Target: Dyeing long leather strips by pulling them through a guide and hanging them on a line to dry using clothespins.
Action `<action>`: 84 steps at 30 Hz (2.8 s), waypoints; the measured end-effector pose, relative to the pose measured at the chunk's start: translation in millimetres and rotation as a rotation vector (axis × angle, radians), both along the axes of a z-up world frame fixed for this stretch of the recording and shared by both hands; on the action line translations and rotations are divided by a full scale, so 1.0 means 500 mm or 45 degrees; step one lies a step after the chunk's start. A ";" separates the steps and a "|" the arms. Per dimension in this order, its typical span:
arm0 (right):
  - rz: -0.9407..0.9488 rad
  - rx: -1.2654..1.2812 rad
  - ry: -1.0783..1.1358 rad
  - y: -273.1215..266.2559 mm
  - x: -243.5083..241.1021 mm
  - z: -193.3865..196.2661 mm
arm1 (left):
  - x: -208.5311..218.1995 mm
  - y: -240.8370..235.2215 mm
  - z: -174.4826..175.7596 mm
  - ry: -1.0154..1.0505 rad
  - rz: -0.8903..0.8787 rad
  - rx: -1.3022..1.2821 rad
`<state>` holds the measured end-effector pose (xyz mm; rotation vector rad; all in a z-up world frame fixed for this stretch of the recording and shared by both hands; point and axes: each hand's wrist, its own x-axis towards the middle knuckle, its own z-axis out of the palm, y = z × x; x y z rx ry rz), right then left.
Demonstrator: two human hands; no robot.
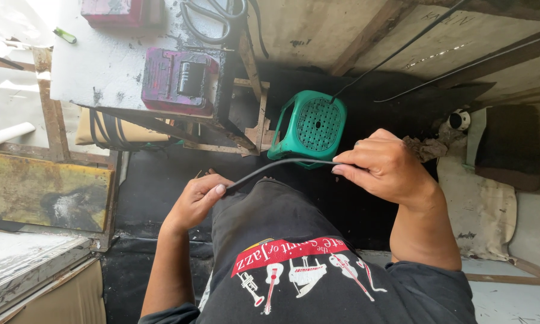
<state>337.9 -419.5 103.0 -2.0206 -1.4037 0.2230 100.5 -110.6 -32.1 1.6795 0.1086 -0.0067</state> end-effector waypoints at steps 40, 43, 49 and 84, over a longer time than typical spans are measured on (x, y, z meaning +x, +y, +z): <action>0.584 0.106 1.147 0.193 -0.181 -0.236 | -0.055 -0.071 0.023 -0.298 1.351 -0.559; 0.541 0.010 1.185 0.192 -0.175 -0.235 | -0.050 -0.070 0.045 -0.351 1.449 -0.620; 0.543 -0.083 1.308 0.196 -0.179 -0.253 | -0.065 -0.044 0.009 -0.402 1.538 -0.639; -0.145 -0.354 -0.718 0.491 0.422 -0.242 | -0.138 0.009 0.042 -0.196 1.644 -0.526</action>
